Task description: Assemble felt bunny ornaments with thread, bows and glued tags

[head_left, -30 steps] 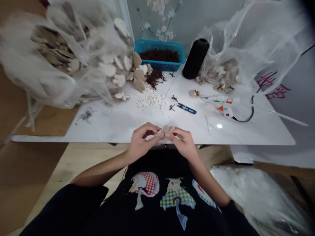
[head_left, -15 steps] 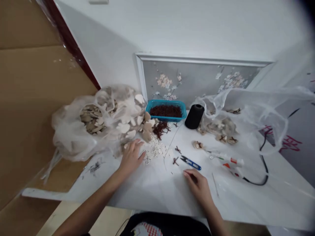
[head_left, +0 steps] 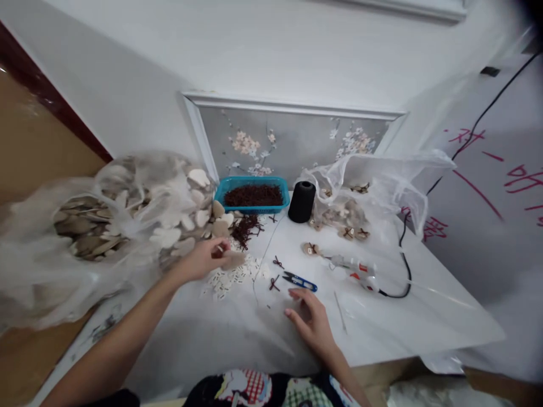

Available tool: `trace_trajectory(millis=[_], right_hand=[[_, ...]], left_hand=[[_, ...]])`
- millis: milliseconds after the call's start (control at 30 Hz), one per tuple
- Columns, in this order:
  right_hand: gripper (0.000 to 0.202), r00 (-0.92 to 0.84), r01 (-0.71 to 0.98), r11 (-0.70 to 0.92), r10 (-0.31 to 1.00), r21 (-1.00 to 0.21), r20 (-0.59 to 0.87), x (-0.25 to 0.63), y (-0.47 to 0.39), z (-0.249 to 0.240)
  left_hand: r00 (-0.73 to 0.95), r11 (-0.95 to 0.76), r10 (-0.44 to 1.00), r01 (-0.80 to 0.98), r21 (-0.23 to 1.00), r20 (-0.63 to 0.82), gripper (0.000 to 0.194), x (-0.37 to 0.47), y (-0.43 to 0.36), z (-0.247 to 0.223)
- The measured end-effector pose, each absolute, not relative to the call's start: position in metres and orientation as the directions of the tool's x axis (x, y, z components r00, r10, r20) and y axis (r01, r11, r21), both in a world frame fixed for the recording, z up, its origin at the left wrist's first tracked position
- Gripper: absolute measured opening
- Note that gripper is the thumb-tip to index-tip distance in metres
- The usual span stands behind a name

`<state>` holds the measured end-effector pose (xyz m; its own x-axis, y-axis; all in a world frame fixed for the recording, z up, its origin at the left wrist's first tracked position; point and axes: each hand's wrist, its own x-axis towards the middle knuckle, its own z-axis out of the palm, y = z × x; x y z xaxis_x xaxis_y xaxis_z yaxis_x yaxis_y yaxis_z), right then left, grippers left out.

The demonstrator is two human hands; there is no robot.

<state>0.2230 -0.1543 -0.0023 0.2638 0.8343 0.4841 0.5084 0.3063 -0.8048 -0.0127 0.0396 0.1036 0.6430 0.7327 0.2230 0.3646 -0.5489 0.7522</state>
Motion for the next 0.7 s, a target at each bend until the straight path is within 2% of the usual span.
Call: trace_trajectory(millis=[67,100,167,233,333,433,533,600,700], right_hand=[[0.041,0.167,0.546,0.345,0.848,-0.764,0.502,0.226,-0.162,-0.001],[0.044,0.093,0.575,0.361,0.863,-0.734,0.497,0.227,-0.165,0.0],[0.043,-0.072,0.631,0.399,0.884,-0.665,0.462,0.228,-0.17,0.001],[0.03,-0.194,0.644,0.437,0.887,-0.628,0.419,0.227,-0.172,0.0],[0.021,-0.218,0.604,0.452,0.886,-0.656,0.41,0.225,-0.172,-0.003],[0.021,-0.217,0.61,0.46,0.88,-0.645,0.423,0.226,-0.172,-0.005],[0.018,-0.242,0.657,0.461,0.878,-0.596,0.412,0.227,-0.173,-0.004],[0.016,-0.247,0.69,0.45,0.882,-0.567,0.4,0.227,-0.173,-0.001],[0.013,-0.241,0.732,0.422,0.894,-0.534,0.376,0.225,-0.171,0.002]], left_hand=[[0.67,-0.279,0.742,0.331,0.901,-0.016,0.015,0.002,0.0,0.094],[0.674,-0.19,0.732,0.343,0.92,-0.1,0.013,0.009,-0.02,0.086],[0.683,-0.143,0.711,0.371,0.917,-0.166,0.011,0.022,-0.055,0.068],[0.654,-0.239,0.749,0.418,0.876,-0.108,0.01,0.029,-0.079,0.049],[0.598,-0.495,0.786,0.461,0.736,0.154,0.019,0.028,-0.095,0.026],[0.697,-0.677,0.655,0.369,0.637,0.293,0.019,0.02,-0.101,0.012],[0.745,-0.698,0.589,0.273,0.662,0.314,0.02,0.016,-0.106,0.0],[0.706,-0.686,0.621,0.281,0.671,0.34,0.021,0.014,-0.11,-0.007],[0.679,-0.726,0.625,0.322,0.608,0.386,0.024,0.013,-0.111,-0.014]])
